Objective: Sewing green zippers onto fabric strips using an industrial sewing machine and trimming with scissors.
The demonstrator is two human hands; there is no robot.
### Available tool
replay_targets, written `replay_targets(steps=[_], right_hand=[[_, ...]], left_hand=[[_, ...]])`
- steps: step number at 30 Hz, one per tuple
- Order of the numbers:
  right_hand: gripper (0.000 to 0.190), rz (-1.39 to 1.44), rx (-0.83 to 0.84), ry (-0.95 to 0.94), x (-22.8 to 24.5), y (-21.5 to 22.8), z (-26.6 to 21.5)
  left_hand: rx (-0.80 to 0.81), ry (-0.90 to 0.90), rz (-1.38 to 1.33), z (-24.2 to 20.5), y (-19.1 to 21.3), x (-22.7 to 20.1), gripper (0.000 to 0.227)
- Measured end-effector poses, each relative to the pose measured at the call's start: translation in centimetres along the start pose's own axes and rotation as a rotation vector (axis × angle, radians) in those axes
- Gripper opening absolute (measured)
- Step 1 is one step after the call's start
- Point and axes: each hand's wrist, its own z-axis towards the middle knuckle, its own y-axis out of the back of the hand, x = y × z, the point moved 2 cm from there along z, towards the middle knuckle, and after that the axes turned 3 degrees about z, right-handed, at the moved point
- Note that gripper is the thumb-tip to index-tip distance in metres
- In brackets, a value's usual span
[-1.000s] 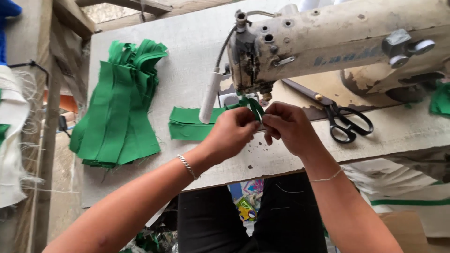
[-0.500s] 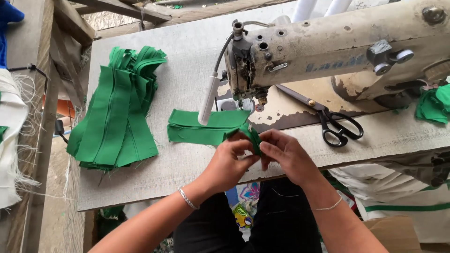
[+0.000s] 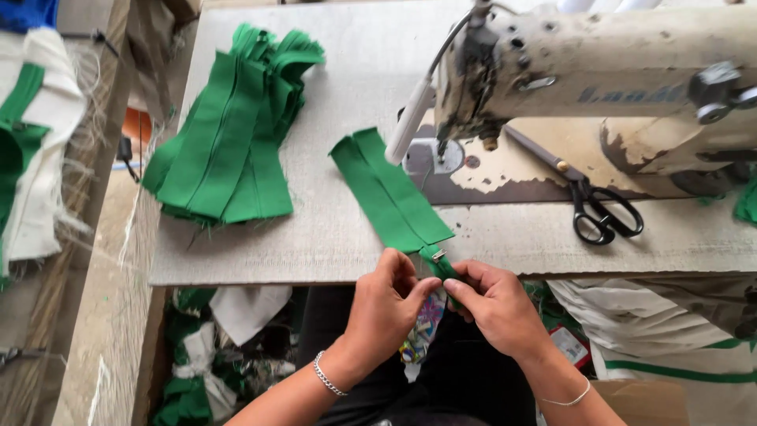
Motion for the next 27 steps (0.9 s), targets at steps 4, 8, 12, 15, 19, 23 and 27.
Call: replay_targets(steps=[4,8,12,15,19,23,27], right_hand=[[0.02,-0.036,-0.058,-0.088,-2.3,-1.0,-0.7],[0.01,-0.031,0.003,-0.07,-3.7,-1.8,-0.9],[0.012,-0.066,0.006,-0.053,-4.0,-1.9,-1.0],[0.015,-0.126,-0.028,-0.043,-3.0,-2.2,-1.3],[0.027,-0.111,0.045,0.058,-3.9,-1.9,-1.1],[0.036,-0.173,0.03,0.032,-4.3,-2.2,-1.1],[0.035,-0.116,0.037,-0.013,-5.1,-2.0,-1.3]], left_hand=[[-0.219,-0.407,0.299,-1.5,1.3,0.7,0.026],[-0.167,-0.531,0.454,-1.4,1.2,1.0,0.03],[-0.094,-0.641,0.532,-0.8,0.5,1.1,0.026],[-0.146,-0.62,0.668,-0.4,0.1,1.1,0.024],[-0.163,-0.61,0.789,-0.4,-0.3,0.3,0.023],[-0.114,-0.649,0.762,0.1,-0.6,0.5,0.008],[-0.036,-0.756,0.714,-0.1,-0.6,1.1,0.012]])
